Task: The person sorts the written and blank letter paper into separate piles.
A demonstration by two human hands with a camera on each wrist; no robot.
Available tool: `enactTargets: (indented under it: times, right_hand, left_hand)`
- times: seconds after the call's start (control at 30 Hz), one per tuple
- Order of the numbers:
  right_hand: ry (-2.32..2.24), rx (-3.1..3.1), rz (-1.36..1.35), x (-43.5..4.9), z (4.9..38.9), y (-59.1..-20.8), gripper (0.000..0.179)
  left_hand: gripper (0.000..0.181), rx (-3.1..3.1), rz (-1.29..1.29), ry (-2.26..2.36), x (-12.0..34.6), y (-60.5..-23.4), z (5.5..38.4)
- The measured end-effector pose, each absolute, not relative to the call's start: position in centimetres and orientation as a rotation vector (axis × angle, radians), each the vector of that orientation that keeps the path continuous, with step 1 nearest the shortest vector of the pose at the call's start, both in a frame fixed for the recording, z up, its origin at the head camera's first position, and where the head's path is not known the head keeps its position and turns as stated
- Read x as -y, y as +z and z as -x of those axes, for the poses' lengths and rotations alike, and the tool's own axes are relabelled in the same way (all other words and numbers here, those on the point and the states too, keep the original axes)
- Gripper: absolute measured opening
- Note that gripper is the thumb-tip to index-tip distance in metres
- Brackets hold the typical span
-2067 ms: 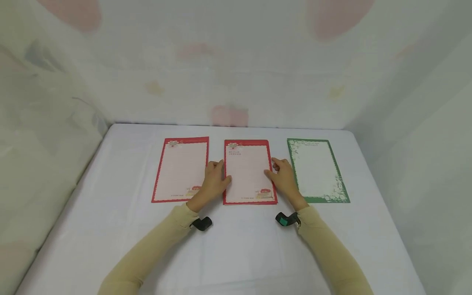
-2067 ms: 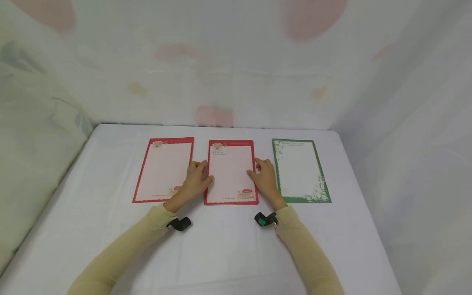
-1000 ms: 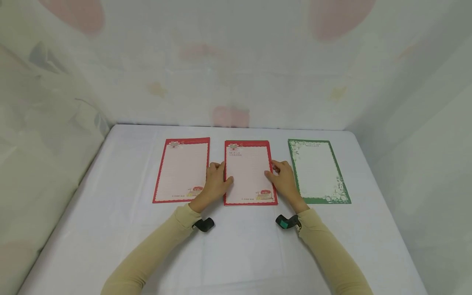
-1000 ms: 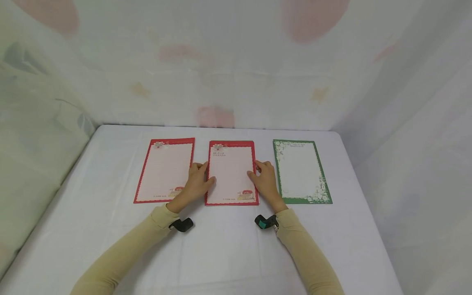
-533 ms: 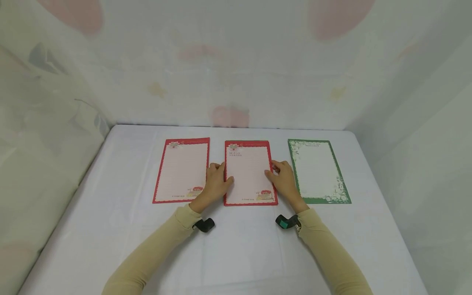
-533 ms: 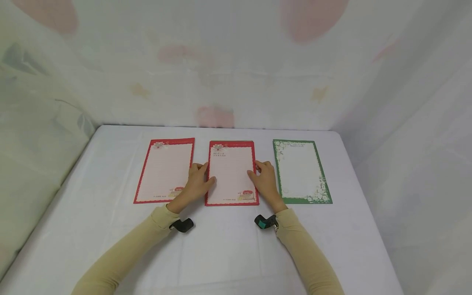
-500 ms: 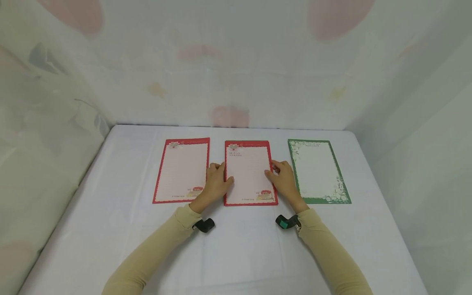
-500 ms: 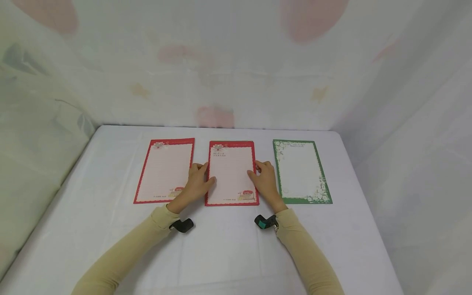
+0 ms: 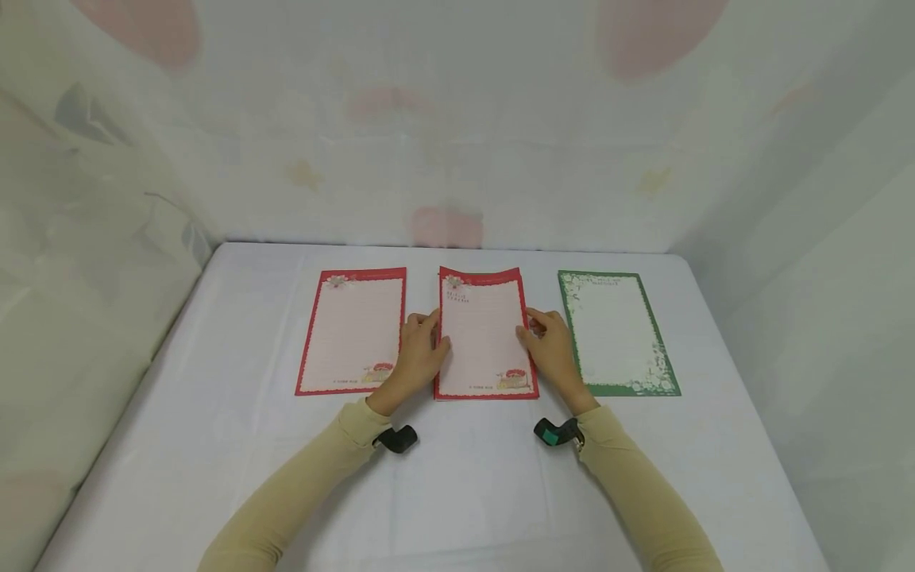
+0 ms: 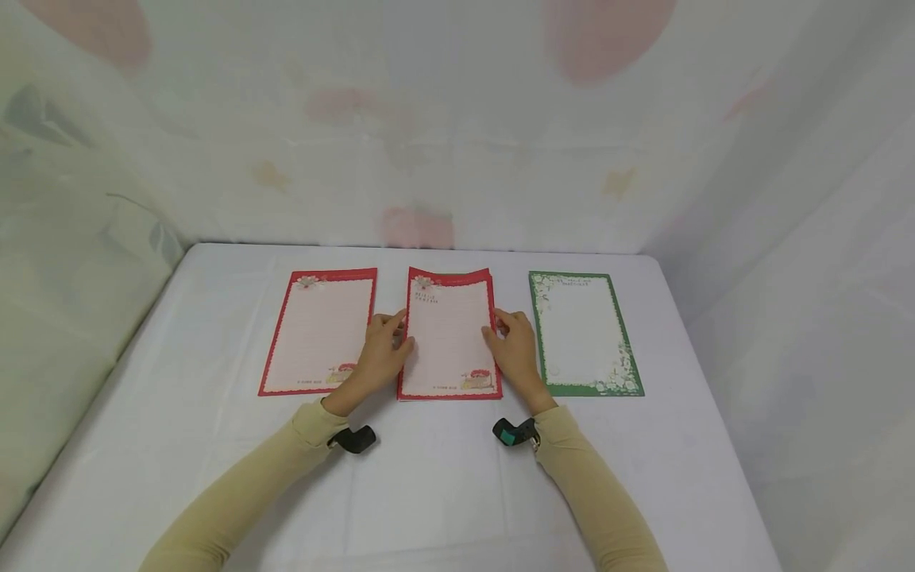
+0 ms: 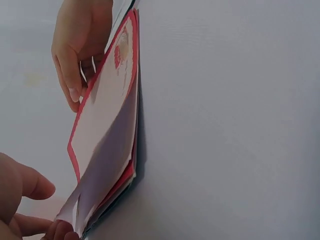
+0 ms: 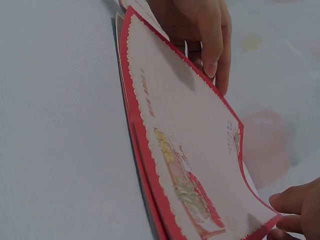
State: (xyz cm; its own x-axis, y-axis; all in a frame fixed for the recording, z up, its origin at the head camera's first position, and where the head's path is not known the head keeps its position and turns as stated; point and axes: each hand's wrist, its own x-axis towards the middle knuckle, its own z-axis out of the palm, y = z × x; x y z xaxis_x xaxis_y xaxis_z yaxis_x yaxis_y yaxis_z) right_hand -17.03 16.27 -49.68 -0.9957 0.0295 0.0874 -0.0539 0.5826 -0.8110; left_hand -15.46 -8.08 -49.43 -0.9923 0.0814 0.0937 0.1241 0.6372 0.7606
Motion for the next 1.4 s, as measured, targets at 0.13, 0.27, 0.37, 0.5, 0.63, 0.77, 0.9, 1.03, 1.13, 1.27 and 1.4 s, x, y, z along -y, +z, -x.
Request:
enactTargets:
  times: [0.13, 0.27, 0.37, 0.5, 0.63, 0.77, 0.9, 1.03, 1.13, 1.27, 1.4]
  right_hand:
    - [1.414, 2.652, -0.028, -16.3, 17.1, -49.8, 0.039]
    - [1.453, 2.616, -0.018, -16.2, 17.1, -49.7, 0.037]
    - [1.462, 2.601, -0.013, -16.2, 17.2, -49.8, 0.037]
    - [1.451, 2.587, -0.014, -16.2, 17.2, -50.1, 0.035]
    - [1.457, 2.565, -0.028, -16.4, 17.2, -50.0, 0.034]
    - [1.46, 2.543, -0.051, -16.6, 17.2, -49.5, 0.034]
    - [1.445, 2.531, -0.051, -17.0, 17.3, -48.8, 0.033]
    - [1.427, 2.539, -0.038, -17.6, 17.6, -48.1, 0.033]
    - [1.437, 2.54, -0.018, -18.2, 17.8, -47.5, 0.034]
    - [1.444, 2.521, -0.006, -19.5, 18.0, -46.8, 0.033]
    - [1.418, 2.49, -0.024, -20.9, 18.1, -46.3, 0.032]
  left_hand:
    - [0.054, 2.736, 0.193, -1.33, 8.1, -49.3, 15.5]
    - [0.051, 2.701, 0.196, -1.35, 8.1, -49.3, 15.6]
    - [0.05, 2.68, 0.193, -1.36, 8.2, -49.4, 15.7]
    - [0.049, 2.65, 0.196, -1.392, 8.3, -49.4, 15.6]
    - [0.049, 2.639, 0.201, -1.404, 8.3, -49.2, 15.6]
    - [0.049, 2.629, 0.209, -1.411, 8.1, -49.0, 15.7]
    - [0.049, 2.622, 0.197, -1.419, 7.8, -48.7, 15.8]
    - [0.05, 2.614, 0.17, -1.461, 7.4, -48.2, 16.1]
    - [0.05, 2.594, 0.168, -1.523, 6.8, -47.7, 16.4]
    - [0.051, 2.576, 0.18, -1.59, 5.8, -47.1, 16.9]
    - [0.051, 2.574, 0.187, -1.605, 4.5, -46.6, 17.4]
